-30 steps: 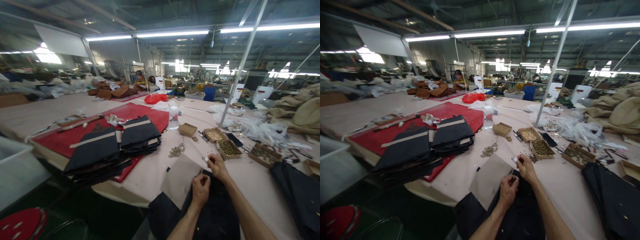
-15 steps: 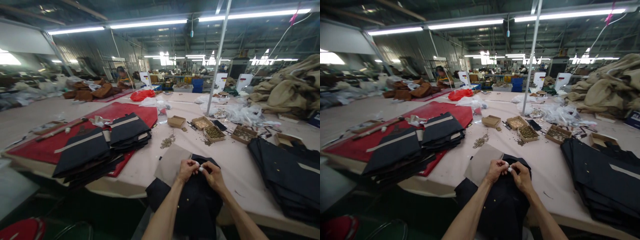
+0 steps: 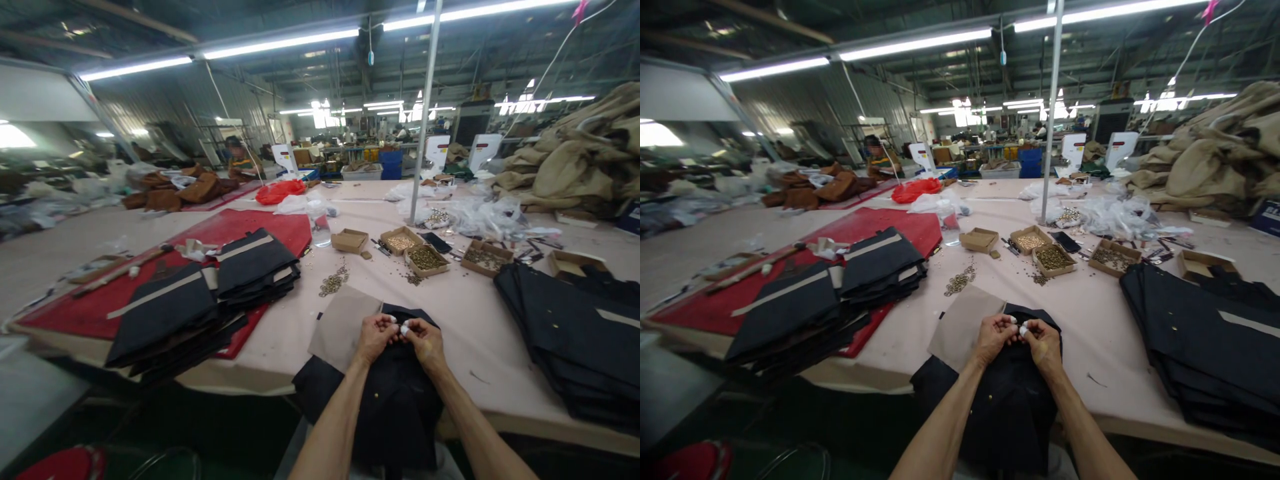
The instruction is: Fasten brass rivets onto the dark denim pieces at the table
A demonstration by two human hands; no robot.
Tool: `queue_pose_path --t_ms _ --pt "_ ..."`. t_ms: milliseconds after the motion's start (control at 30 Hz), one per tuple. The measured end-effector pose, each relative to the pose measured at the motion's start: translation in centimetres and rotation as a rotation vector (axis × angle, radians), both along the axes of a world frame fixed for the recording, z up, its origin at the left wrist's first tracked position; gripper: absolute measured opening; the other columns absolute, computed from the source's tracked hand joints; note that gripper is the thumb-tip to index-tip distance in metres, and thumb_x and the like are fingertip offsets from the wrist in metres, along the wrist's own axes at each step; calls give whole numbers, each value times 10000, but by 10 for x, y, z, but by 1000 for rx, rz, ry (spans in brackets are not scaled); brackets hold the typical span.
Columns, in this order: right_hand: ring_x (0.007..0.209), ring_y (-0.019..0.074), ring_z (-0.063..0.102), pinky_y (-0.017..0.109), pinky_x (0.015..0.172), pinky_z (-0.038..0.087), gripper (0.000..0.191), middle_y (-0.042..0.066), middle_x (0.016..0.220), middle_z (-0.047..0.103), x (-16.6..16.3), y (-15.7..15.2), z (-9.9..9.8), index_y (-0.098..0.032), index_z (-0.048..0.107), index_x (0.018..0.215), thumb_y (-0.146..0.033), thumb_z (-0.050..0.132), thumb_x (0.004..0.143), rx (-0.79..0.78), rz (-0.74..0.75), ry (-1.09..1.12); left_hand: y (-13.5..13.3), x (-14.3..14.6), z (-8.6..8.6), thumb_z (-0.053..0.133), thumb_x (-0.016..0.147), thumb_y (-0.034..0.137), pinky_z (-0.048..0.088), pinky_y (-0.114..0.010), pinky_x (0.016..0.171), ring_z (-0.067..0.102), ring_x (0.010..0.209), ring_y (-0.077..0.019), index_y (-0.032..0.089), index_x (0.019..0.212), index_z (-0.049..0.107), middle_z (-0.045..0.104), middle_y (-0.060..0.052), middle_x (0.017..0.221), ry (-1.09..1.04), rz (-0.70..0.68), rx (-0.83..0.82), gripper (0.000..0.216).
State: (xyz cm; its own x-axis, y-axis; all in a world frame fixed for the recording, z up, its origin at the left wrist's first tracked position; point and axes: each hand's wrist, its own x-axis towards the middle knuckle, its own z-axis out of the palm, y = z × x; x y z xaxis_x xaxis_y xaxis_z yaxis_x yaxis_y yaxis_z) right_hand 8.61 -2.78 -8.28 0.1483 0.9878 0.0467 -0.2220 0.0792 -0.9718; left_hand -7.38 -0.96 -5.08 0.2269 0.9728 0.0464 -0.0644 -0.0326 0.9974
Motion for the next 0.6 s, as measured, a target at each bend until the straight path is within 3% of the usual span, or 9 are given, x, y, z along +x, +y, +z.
queue_pose_path --t_ms 100,267,467,600 --pt "649 179 663 304 639 547 259 27 776 712 1 -2 -1 -191 691 878 -361 784 707 52 -35 -36 -1 2 -1 736 772 365 483 -223 521 636 591 -137 95 1083 685 689 -56 739 58 14 26 415" --pt "650 164 632 294 647 531 243 22 771 695 2 -2 2 -191 679 870 -372 768 733 94 -80 -32 -2 3 4 693 800 351 469 -212 557 601 640 -121 125 830 739 697 -70 806 249 23 181 233" --pt "675 174 634 298 664 532 240 35 769 701 -1 -7 10 -188 689 867 -394 734 752 107 -90 -93 -5 5 8 691 790 332 473 -220 558 570 578 -109 120 923 734 697 -51 752 164 40 111 254" --pt "694 185 658 297 672 545 249 51 793 721 -2 -11 17 -187 707 882 -406 719 764 106 -76 -149 -5 5 8 705 772 334 466 -218 544 564 556 -106 118 885 734 693 -43 722 139 38 92 246"
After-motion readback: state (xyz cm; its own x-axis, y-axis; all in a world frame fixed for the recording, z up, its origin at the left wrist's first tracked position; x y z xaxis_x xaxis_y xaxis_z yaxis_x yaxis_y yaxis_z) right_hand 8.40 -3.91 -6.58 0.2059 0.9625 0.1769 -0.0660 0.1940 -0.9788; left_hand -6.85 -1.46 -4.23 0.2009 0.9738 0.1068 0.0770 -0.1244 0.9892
